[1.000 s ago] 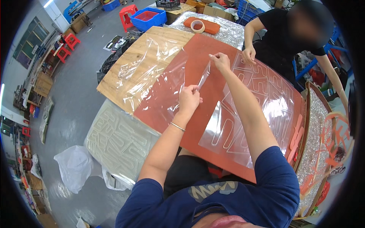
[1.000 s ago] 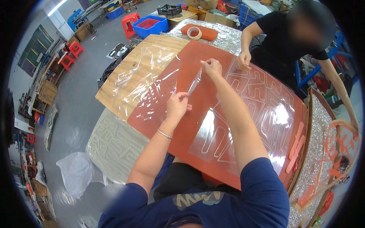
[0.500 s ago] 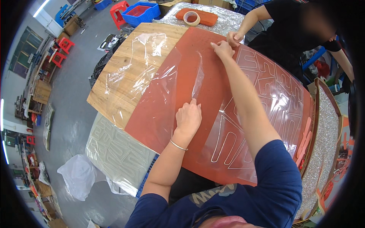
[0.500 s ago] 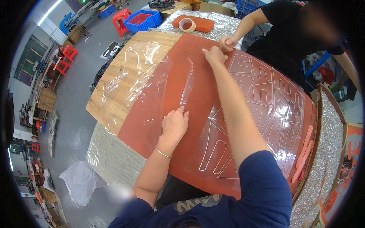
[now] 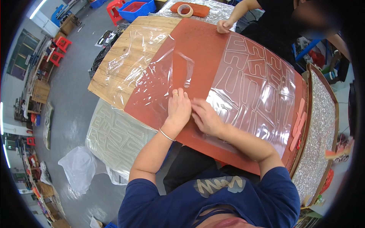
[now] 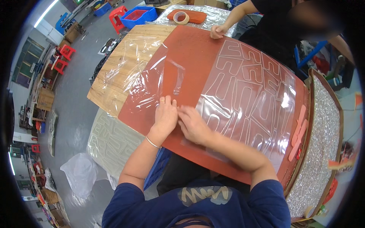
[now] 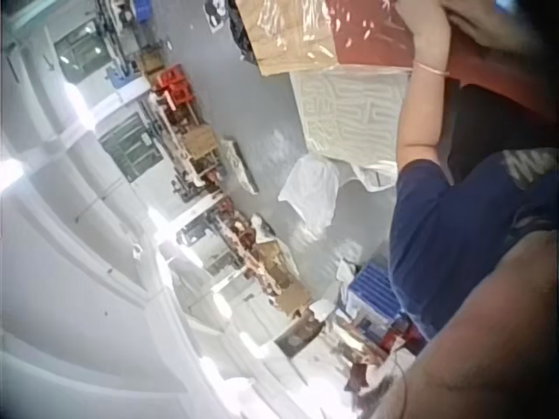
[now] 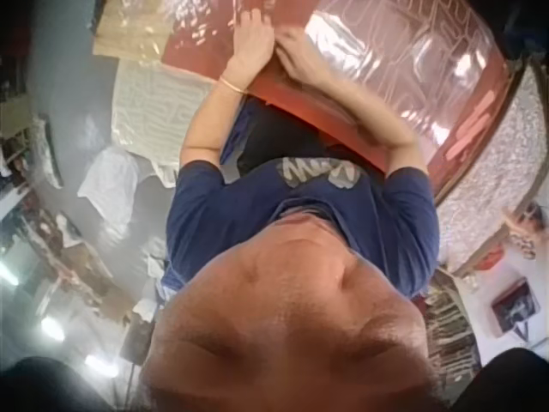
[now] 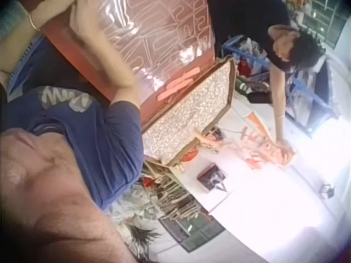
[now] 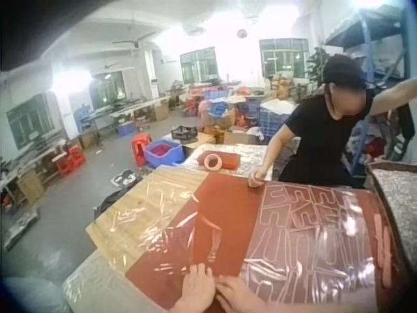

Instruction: Peeling off the protective plastic film from glittery shoe upper components and arranging them.

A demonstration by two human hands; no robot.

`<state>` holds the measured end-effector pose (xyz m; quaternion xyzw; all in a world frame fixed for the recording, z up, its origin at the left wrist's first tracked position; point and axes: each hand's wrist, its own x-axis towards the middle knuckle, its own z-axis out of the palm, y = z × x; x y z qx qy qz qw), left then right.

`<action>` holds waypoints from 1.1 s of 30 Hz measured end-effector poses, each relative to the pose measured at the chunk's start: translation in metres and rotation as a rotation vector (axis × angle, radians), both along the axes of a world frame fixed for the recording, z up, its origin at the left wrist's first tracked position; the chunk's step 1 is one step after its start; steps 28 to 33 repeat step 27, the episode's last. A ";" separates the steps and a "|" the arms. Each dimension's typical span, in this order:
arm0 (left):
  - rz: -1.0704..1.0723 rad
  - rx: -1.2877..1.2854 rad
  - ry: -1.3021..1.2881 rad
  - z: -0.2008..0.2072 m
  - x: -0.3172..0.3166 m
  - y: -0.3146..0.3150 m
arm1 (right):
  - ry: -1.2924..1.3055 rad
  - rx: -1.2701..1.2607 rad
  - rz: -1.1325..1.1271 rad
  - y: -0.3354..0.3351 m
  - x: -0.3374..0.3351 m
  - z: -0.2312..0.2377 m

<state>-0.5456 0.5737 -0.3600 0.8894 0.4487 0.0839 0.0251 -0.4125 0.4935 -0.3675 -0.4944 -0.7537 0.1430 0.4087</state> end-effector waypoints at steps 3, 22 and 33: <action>-0.166 0.352 -0.035 -0.003 -0.002 0.007 | -0.040 0.019 0.065 -0.055 -0.004 0.022; -0.338 -0.093 -0.702 0.018 -0.016 -0.182 | 1.226 0.254 -1.034 -0.328 0.186 0.046; -0.241 -0.848 -1.064 0.047 0.051 -0.162 | 1.456 0.205 -0.822 -0.282 0.245 0.061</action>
